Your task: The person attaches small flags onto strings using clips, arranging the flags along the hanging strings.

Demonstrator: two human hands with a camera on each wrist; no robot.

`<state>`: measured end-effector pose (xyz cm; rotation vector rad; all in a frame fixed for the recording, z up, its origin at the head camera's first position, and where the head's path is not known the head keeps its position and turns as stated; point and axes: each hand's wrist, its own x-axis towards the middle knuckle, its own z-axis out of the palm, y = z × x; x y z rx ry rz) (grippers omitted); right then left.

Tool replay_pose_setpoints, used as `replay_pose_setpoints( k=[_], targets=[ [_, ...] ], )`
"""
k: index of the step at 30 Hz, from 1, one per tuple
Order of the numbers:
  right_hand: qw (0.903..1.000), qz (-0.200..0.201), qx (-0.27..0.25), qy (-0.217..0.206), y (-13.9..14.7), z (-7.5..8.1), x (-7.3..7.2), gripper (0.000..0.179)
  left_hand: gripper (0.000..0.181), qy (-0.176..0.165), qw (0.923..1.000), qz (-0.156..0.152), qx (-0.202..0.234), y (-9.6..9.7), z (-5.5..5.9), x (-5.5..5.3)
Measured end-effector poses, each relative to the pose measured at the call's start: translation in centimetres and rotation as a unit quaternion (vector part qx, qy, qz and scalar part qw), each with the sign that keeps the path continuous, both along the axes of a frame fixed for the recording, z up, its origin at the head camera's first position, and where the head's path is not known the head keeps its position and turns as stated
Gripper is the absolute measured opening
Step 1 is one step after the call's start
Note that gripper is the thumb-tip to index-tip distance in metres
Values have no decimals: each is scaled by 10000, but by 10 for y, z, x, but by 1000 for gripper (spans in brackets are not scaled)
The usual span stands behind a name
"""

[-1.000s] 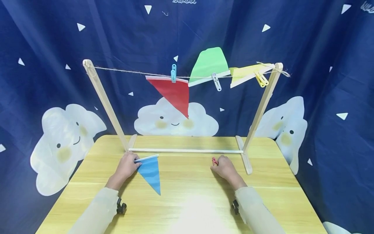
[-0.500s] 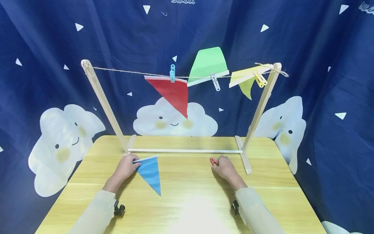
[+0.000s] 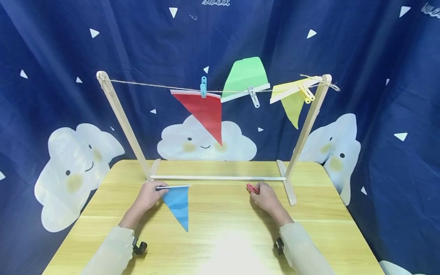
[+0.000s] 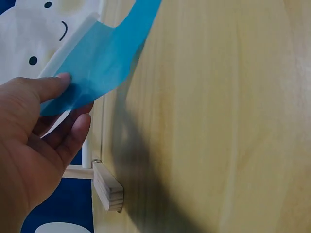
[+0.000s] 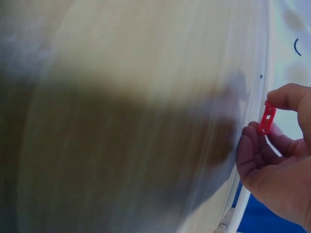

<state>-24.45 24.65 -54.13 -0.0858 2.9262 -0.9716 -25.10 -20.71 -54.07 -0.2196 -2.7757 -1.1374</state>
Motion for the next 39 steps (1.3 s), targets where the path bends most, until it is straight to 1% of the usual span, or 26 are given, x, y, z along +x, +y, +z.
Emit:
replay_pose_setpoints(
  k=[3,8,11,14,17,22,25,28,30,35,38,39],
  targets=[
    [9998,-29,-148,156,2,-1,1,21,8,10,9996,-75,260,0,3,0],
    [9977,-5,-448,500,3,3,2,22,9,-56,9976,-129,677,1,7,0],
    [9963,34,-525,675,2,7,3,22,10,-152,9952,-48,965,2,9,-1],
    [9951,47,-589,799,1,12,4,22,12,-257,9915,91,1270,3,10,-2],
    [9935,56,-704,894,0,17,5,22,13,-308,9876,142,1530,4,13,-2],
    [9899,108,-854,1124,-1,25,5,21,18,-375,9776,190,2064,8,23,0],
    [9882,96,-864,1264,-2,30,5,21,20,-381,9719,249,2310,10,29,1],
    [9867,78,-813,1406,-3,34,5,21,20,-312,9698,323,2399,12,33,1],
    [9843,90,-774,1585,-5,38,5,21,20,-247,9691,360,2428,13,36,0],
    [9759,282,-707,2046,-8,49,3,20,19,-59,9696,410,2411,16,45,1],
    [9743,365,-708,2107,-11,58,2,22,19,43,9697,398,2411,18,54,3],
    [9738,376,-726,2120,-12,62,2,23,18,75,9686,386,2454,18,56,3]
  ],
)
